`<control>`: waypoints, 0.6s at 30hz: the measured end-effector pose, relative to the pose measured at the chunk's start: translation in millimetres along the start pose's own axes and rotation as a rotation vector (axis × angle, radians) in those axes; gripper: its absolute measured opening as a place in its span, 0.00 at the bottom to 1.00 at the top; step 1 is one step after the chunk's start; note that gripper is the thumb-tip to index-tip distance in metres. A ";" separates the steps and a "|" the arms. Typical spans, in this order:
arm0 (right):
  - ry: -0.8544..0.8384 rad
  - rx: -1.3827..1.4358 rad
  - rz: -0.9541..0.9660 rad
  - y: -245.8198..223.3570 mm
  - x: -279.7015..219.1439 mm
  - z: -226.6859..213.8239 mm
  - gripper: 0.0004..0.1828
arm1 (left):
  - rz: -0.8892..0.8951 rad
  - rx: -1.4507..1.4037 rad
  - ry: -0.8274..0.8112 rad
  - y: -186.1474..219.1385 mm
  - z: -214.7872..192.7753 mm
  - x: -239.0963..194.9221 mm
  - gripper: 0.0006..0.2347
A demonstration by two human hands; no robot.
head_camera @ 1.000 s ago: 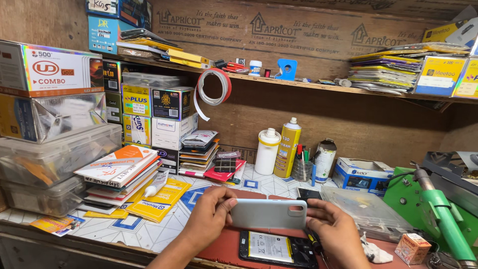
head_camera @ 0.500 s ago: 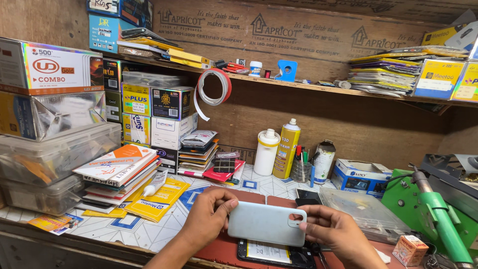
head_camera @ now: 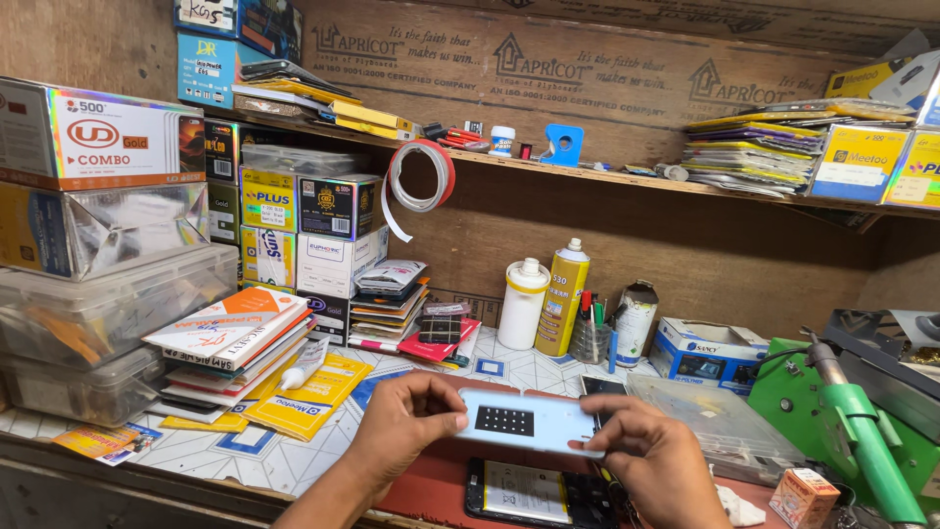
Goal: The person disassembles a light blue feature phone, removes the back cover and battery, and then applies adhesive along the edges of the phone's frame using a tube. They use a screwdriver to pry and separate components during the process.
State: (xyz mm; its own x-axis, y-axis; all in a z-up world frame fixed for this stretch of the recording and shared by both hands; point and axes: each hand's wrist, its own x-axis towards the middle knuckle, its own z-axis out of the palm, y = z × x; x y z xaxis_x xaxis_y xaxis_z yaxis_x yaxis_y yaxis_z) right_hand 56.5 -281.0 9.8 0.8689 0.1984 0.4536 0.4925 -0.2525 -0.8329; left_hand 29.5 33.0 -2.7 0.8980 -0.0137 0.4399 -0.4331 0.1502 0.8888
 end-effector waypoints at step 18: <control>-0.124 -0.239 -0.222 -69.8 -20.2 27.7 0.17 | 0.012 0.179 0.132 -26.0 -9.6 13.2 0.11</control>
State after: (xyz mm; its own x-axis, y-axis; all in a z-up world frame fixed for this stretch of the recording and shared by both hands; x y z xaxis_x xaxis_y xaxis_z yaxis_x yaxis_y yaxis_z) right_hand 3.2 -241.1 50.0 0.7335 0.3835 0.5612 0.6796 -0.4022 -0.6135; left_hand 53.3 38.5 -21.3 0.8902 0.1180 0.4401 -0.4400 -0.0280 0.8976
